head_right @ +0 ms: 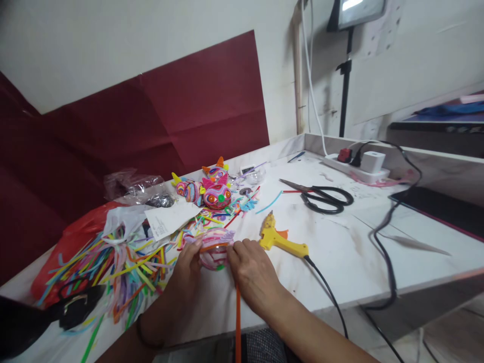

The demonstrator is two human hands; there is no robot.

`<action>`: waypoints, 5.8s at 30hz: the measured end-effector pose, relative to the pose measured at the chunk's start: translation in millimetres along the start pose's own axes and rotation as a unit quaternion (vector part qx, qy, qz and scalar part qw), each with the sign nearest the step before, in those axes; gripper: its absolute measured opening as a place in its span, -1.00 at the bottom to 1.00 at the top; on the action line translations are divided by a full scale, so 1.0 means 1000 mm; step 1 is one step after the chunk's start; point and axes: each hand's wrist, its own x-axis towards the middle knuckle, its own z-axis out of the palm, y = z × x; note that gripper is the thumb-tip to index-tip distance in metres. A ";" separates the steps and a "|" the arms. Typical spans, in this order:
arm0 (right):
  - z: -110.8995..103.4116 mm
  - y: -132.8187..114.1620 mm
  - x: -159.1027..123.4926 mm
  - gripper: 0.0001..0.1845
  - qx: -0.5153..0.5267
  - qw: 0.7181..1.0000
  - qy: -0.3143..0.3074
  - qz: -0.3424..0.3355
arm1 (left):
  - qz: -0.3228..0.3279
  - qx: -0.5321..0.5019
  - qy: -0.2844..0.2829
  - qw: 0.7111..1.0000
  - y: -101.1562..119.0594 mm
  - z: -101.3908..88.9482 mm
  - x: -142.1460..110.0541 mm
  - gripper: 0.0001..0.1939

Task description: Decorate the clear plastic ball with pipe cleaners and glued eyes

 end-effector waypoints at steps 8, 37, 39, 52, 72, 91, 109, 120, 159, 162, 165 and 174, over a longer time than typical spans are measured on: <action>-0.001 0.002 0.001 -0.84 0.015 1.000 -0.003 0.000 | -0.132 -0.089 -0.065 0.985 0.010 -0.004 0.016 -0.43; -0.002 0.009 -0.001 -0.82 0.061 0.998 -0.020 0.005 | 0.084 0.599 -0.300 0.738 0.075 0.026 0.057 -0.37; -0.003 0.009 -0.001 -0.80 0.063 0.998 -0.020 0.004 | 0.080 0.613 -0.297 0.728 0.075 0.030 0.058 -0.41; 0.001 0.009 -0.001 -0.79 0.056 0.998 -0.005 0.007 | 0.071 0.667 -0.257 0.696 0.072 0.039 0.053 -0.41; -0.002 0.006 -0.009 -0.73 0.080 0.996 0.011 0.047 | 0.049 0.628 -0.227 0.743 0.068 0.039 0.049 -0.66; -0.008 0.002 -0.007 -0.74 0.036 0.996 0.003 0.084 | 0.027 0.649 -0.231 0.724 0.073 0.045 0.053 -0.60; -0.006 -0.007 -0.004 -0.79 0.002 0.996 0.038 0.078 | 0.014 0.636 -0.230 0.736 0.072 0.046 0.054 -0.67; -0.008 -0.013 -0.002 -0.76 -0.007 0.995 0.059 0.075 | 0.010 0.657 -0.219 0.722 0.073 0.050 0.051 -0.68; 0.007 -0.032 -0.002 -0.70 0.100 0.974 0.132 0.155 | 0.018 0.664 -0.209 0.717 0.073 0.052 0.050 -0.71; 0.010 -0.036 -0.002 -0.72 0.112 0.969 0.138 0.171 | 0.012 0.659 -0.209 0.722 0.074 0.052 0.050 -0.72; 0.012 -0.039 -0.002 -0.74 0.121 0.964 0.140 0.193 | 0.009 0.656 -0.208 0.726 0.074 0.052 0.051 -0.71; 0.015 -0.041 -0.004 -0.76 0.113 0.973 0.130 0.155 | 0.018 0.657 -0.208 0.724 0.071 0.051 0.052 -0.76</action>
